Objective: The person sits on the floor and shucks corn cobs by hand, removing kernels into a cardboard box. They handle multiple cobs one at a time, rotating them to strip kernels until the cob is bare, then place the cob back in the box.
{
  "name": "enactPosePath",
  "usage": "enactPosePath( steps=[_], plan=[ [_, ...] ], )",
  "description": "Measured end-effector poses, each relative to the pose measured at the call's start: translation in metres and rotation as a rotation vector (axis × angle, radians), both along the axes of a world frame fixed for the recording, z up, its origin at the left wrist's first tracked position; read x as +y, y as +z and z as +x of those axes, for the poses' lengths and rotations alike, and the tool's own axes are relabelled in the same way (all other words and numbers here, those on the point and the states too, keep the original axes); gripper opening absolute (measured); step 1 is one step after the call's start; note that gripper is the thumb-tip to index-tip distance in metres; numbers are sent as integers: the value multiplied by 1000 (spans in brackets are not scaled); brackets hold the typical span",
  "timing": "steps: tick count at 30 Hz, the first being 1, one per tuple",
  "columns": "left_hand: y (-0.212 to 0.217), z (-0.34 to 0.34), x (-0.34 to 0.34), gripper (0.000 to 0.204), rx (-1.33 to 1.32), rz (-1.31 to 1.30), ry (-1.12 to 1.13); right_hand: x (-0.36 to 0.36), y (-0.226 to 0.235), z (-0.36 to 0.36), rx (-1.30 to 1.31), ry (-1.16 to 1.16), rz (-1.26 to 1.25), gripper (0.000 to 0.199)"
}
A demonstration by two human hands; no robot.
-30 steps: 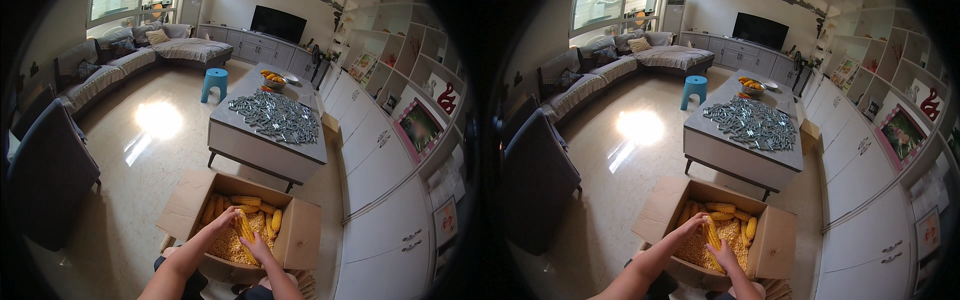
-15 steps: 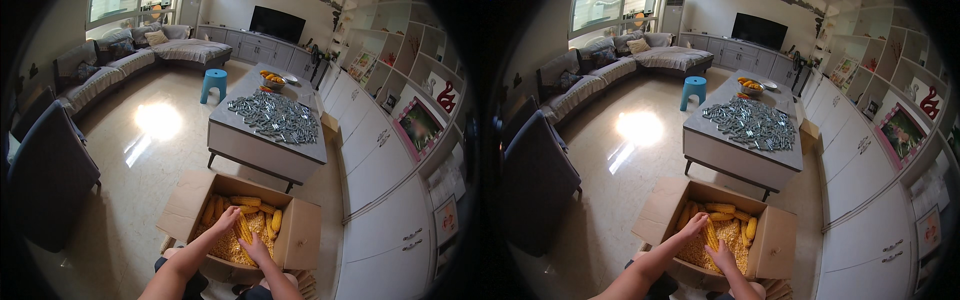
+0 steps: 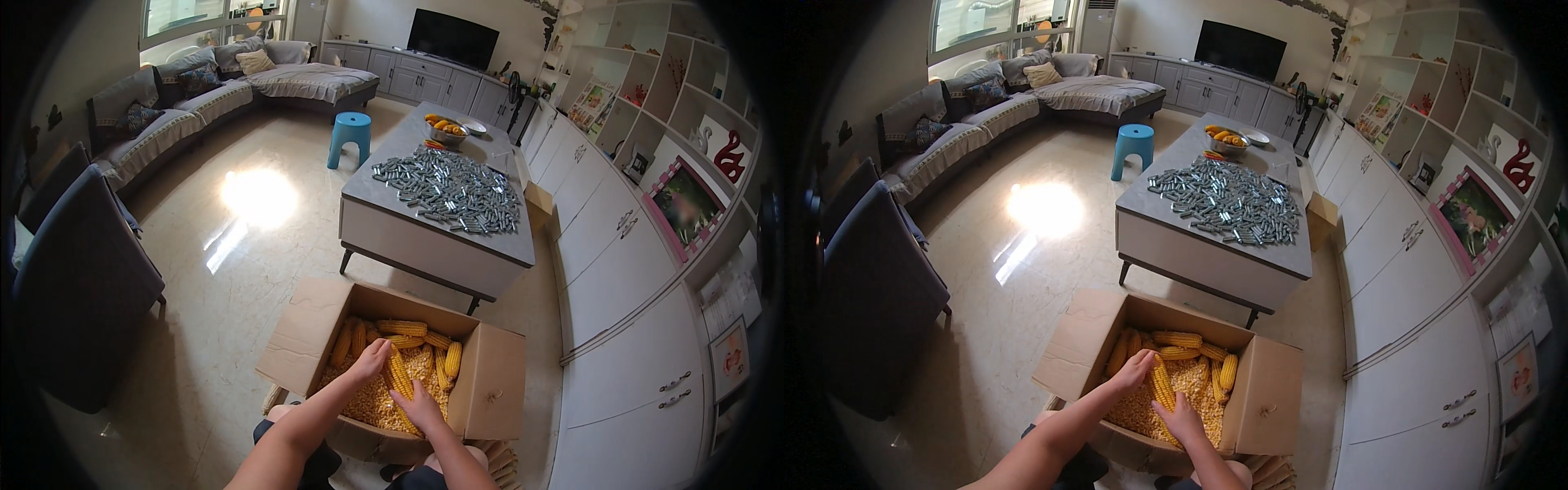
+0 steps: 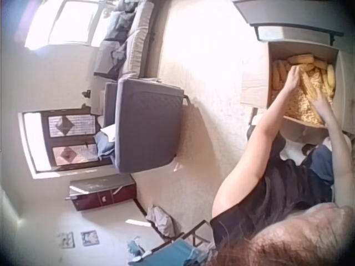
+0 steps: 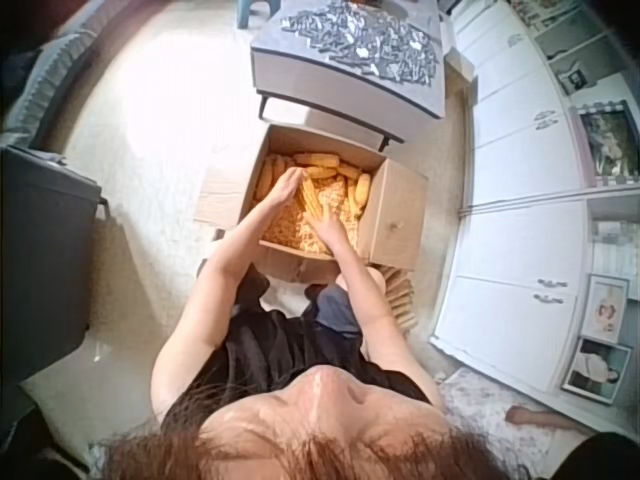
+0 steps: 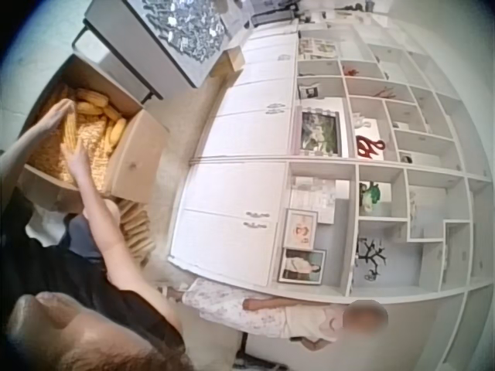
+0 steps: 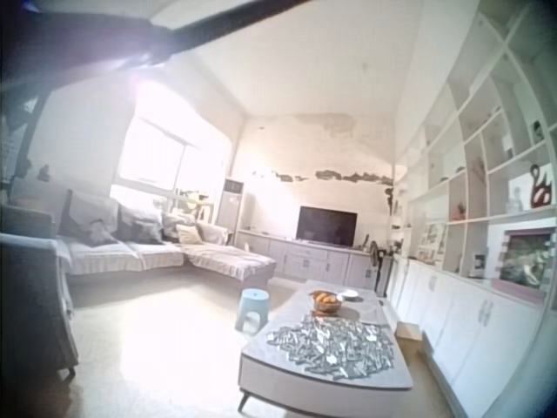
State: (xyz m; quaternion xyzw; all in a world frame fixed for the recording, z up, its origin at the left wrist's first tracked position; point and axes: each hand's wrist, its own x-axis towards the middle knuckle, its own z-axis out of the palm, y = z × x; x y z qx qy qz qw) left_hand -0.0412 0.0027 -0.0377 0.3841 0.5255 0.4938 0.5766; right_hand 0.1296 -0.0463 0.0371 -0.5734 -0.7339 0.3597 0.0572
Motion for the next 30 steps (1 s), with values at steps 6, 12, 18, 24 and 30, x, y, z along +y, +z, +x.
enactPosePath(
  steps=[6, 12, 18, 24, 30],
  plan=[
    [21, -1, -6, 36, 91, -106, -68, 0, 7, 0, -76, 35, -9, 68],
    [21, -6, -6, 39, 4, -124, -133, 1, 13, 1, -146, 34, -42, 74],
    [27, -7, -8, 39, -24, -107, -178, 8, 9, 8, -59, 10, -126, 75],
    [37, -13, -7, 43, -91, -89, -212, 12, 6, 13, 70, -3, -156, 73],
    [31, -8, -10, 38, -35, -91, -182, 9, 12, 11, 9, 37, -160, 73]
  ],
)
